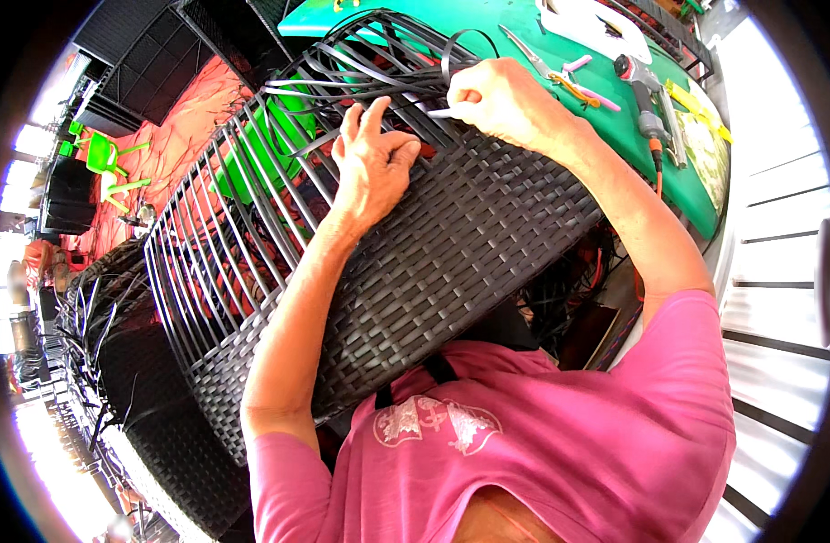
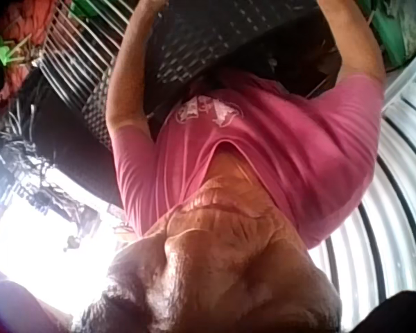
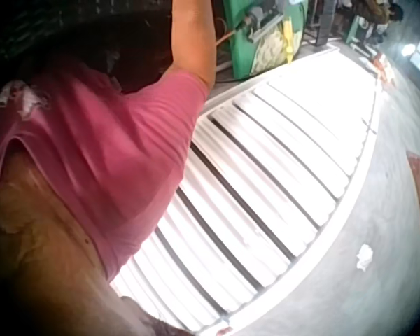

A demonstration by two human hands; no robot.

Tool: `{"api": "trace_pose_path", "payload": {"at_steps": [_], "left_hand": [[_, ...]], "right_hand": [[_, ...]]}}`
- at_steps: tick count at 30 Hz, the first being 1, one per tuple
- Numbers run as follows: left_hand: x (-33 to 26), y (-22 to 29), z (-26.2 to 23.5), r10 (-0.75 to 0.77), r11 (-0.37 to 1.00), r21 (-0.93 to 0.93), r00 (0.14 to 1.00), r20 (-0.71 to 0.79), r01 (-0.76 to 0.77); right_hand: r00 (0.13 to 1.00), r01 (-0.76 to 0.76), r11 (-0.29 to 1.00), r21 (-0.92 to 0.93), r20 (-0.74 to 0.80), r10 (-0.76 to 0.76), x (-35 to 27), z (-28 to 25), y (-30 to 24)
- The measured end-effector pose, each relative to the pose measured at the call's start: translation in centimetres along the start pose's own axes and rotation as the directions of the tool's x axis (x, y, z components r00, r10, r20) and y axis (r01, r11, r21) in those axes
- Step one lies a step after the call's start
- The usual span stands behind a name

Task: The person weaves black plastic strips into the frame of a piece of furniture by hand, threading the ends through the existing woven pattern and pulling them tight.

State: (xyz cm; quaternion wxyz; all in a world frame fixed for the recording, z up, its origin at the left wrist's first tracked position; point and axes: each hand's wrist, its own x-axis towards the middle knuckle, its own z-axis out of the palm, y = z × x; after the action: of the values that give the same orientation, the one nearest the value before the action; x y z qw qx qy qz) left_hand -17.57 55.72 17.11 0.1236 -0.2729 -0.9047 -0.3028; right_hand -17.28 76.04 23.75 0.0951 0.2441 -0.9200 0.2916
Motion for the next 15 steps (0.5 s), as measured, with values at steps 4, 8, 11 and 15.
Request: {"api": "trace_pose_path", "payload": {"at_steps": [4,8,11,15], "left_hand": [[0.5,0.7,0.8,-0.009,0.982,0.187,0.981,0.195,-0.028],[1.5,1.2,1.4,-0.095,0.982,0.185,0.963,0.251,0.048],[1.9,0.7,0.7,-0.172,0.985,0.065,0.969,0.175,0.163],[1.8,0.0,-2.3,-0.021,0.979,-0.203,0.992,-0.122,-0.005]], "right_hand": [[0.995,0.101,0.941,-0.323,0.051,-0.089,0.1,1.1,0.3],[0.962,-0.054,0.999,-0.009,0.267,0.054,0.7,3.2,2.0],[0.957,-0.165,0.981,0.098,0.257,0.135,1.2,3.9,2.3],[0.986,-0.16,0.816,0.555,0.129,0.105,1.0,3.7,0.4]]}}
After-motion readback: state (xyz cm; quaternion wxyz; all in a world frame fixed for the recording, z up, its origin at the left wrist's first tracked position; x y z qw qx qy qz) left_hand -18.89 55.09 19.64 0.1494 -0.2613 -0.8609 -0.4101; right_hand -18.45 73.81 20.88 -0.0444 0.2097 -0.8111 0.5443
